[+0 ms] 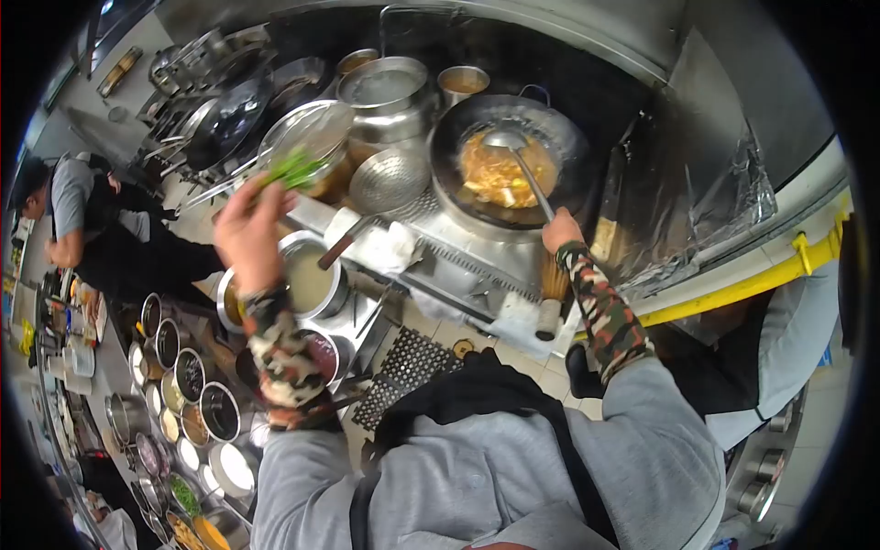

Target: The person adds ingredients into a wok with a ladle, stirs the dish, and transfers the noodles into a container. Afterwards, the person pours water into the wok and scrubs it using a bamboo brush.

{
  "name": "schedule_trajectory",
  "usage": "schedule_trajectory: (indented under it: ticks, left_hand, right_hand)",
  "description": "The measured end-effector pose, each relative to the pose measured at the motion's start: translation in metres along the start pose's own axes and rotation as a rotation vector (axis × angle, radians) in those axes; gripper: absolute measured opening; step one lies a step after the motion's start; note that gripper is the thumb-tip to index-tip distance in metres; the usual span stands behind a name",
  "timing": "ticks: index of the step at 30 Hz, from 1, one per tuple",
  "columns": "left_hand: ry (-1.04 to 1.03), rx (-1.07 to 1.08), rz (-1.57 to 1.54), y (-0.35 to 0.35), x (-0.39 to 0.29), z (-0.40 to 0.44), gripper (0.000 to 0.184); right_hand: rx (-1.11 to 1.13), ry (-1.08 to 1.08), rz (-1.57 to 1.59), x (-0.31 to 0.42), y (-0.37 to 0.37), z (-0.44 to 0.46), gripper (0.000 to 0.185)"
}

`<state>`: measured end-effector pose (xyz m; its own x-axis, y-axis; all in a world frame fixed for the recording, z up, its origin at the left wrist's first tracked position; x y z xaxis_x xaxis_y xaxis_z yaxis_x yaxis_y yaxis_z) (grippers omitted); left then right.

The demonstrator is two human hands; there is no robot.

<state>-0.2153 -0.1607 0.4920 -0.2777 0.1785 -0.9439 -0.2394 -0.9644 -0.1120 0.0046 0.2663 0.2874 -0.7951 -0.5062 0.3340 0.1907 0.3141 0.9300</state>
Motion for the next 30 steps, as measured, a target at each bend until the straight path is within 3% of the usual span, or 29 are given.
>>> schedule_trajectory:
  ticks: [5, 7, 8, 9, 11, 13, 14, 17, 19, 20, 21, 22, 25, 27, 29, 30]
  left_hand:
    - [-0.037, 0.198, -0.031, -0.188, 0.087, 0.036, 0.016]
    - [-0.03, 0.228, 0.28, -0.247, 0.119, 0.038, 0.024]
    - [-0.125, 0.334, 0.381, -0.274, 0.158, 0.046, 0.028]
    - [-0.22, 0.44, 0.483, -0.293, 0.166, 0.044, 0.033]
    - [-0.085, 0.585, 0.638, -0.313, 0.185, 0.043, 0.038]
    - [-0.237, 0.42, 0.549, -0.322, 0.187, 0.055, 0.028]
    - [-0.181, 0.38, 0.485, -0.324, 0.192, 0.059, 0.027]
    - [0.003, 0.336, 0.382, -0.31, 0.191, 0.06, 0.025]
    - [-0.296, 0.637, 0.579, -0.296, 0.189, 0.053, 0.027]
    - [-0.266, 0.7, 0.704, -0.281, 0.175, 0.045, 0.04]
    - [-0.233, 0.618, 0.678, -0.264, 0.163, 0.035, 0.037]
    - [-0.267, 0.574, 0.63, -0.243, 0.158, 0.024, 0.037]
    - [-0.261, 0.577, 0.553, -0.15, 0.14, -0.026, 0.035]
    - [0.251, 0.627, 0.535, -0.07, 0.129, -0.074, 0.033]
    - [0.383, 0.382, 0.6, 0.019, 0.134, -0.139, 0.031]
    - [0.319, 0.278, 0.761, 0.065, 0.124, -0.173, 0.029]
  right_hand:
    - [-0.19, 0.308, 0.326, -0.021, 0.063, -0.054, 0.034]
    - [-0.04, 0.167, 0.755, -0.032, 0.075, -0.069, 0.038]
    - [0.124, -0.016, 0.964, -0.02, 0.098, -0.089, 0.048]
    - [0.117, -0.031, 0.959, -0.024, 0.106, -0.098, 0.048]
    - [0.168, -0.053, 1.057, -0.028, 0.114, -0.107, 0.048]
    - [0.173, -0.048, 1.063, -0.035, 0.115, -0.109, 0.048]
    - [0.173, -0.039, 1.074, -0.034, 0.116, -0.109, 0.048]
    - [0.187, -0.036, 0.996, -0.034, 0.109, -0.095, 0.049]
    - [0.202, -0.021, 0.904, -0.046, 0.084, -0.07, 0.052]
    - [-0.051, 0.262, 0.604, -0.058, 0.065, -0.049, 0.052]
    - [-0.302, 0.538, 0.295, -0.059, 0.056, -0.037, 0.053]
    - [-0.222, 0.408, 0.283, -0.051, 0.055, -0.033, 0.05]
    - [-0.183, 0.392, 0.204, -0.029, 0.051, -0.029, 0.042]
    - [-0.365, 0.64, 0.333, -0.056, 0.015, 0.0, 0.026]
    - [-0.235, 0.566, 0.144, -0.049, 0.01, 0.003, 0.037]
    - [-0.185, 0.545, 0.033, -0.049, 0.005, 0.006, 0.043]
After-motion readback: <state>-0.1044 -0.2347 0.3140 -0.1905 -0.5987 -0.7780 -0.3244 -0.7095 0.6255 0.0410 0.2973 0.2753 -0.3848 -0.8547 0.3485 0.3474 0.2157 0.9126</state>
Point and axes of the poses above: each hand's wrist, its own z-axis towards the middle knuckle, its own y-axis out of the back of the hand, x = y × z, the point moved 2 cm from there along z, towards the middle knuckle, and after that the axes turned 6 degrees about y, right-handed, at the moved point
